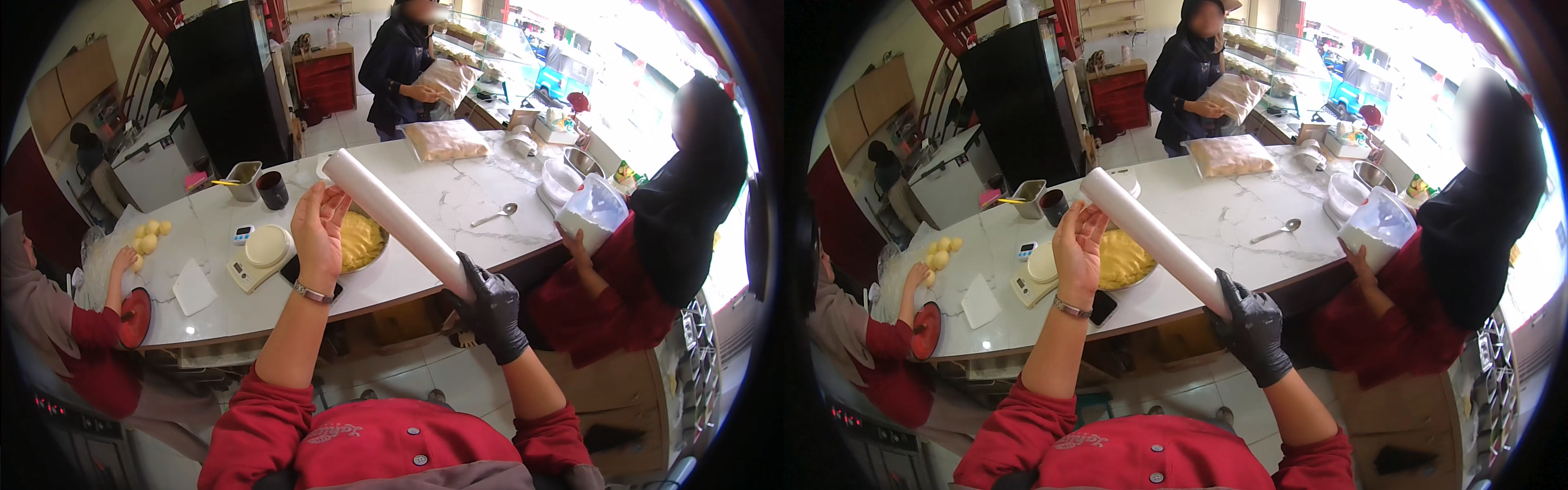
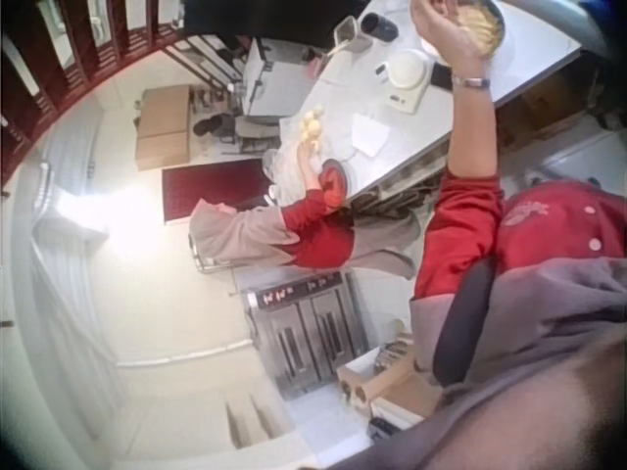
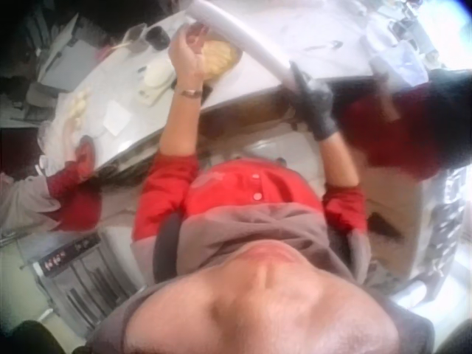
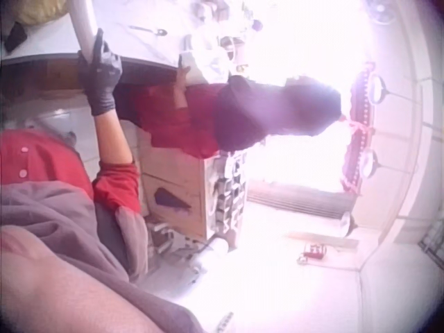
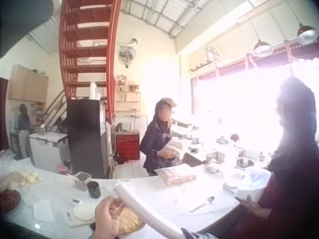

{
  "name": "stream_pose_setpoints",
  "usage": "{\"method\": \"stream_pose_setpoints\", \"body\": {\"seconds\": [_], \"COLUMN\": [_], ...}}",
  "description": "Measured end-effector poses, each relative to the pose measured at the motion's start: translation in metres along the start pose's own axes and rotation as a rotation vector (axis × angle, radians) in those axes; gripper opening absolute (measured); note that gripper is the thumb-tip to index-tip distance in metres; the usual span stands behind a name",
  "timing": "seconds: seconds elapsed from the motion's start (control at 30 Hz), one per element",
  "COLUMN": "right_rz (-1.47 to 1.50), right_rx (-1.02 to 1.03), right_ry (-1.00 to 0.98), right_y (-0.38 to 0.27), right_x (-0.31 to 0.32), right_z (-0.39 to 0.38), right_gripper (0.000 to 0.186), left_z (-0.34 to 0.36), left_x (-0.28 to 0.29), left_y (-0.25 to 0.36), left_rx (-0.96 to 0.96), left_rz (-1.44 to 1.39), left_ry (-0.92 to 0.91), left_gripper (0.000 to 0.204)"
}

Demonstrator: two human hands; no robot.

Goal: The person kneads dough in a metal bowl by hand, then stretches plastic wrap from a roll over the bowl and cuts the wrap using scissors.

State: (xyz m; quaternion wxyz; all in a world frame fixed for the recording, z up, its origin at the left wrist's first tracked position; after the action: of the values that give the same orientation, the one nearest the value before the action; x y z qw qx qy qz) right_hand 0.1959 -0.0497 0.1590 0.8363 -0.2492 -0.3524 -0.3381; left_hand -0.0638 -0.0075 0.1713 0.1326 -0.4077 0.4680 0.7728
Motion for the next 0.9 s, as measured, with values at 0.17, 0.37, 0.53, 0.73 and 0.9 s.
{"method": "stream_pose_setpoints", "body": {"seconds": [0.17, 0.37, 0.53, 0.73, 0.9], "right_rz": [0.002, -0.067, -0.059, 0.18, 0.45], "right_rx": [-0.013, -0.153, -0.221, -0.261, -0.148], "right_ry": [0.026, -0.054, -0.083, -0.188, 0.03], "right_y": [-0.031, -0.054, -0.052, -0.058, -0.074], "right_x": [-0.014, -0.033, -0.059, -0.09, -0.037], "right_z": [0.003, 0.0, -0.019, -0.06, -0.013], "right_gripper": [0.05, 0.046, 0.051, 0.064, 0.064], "left_z": [0.01, 0.014, 0.013, -0.02, -0.059], "left_x": [0.022, 0.036, 0.055, 0.029, 0.008], "left_y": [0.009, 0.004, 0.001, 0.033, 0.029], "left_rx": [-0.063, -0.092, -0.071, -0.38, -0.927], "left_rz": [0.152, 0.216, 0.198, 0.484, 1.022], "left_ry": [-0.012, -0.04, 0.009, -0.088, -0.32], "left_gripper": [0.01, 0.008, 0.011, 0.008, 0.007]}}
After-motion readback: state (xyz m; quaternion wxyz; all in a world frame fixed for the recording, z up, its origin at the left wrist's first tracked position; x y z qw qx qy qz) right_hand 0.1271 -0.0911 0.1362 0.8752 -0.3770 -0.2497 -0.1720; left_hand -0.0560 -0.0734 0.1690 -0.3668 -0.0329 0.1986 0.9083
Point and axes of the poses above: each hand's wrist, its own z-axis towards the middle knuckle, its own x-axis out of the back of the hand, y = z × x, the point moved 6 cm from there along z, towards the middle knuckle, and after that the axes turned 1 degree about y, right-handed, at the moved point
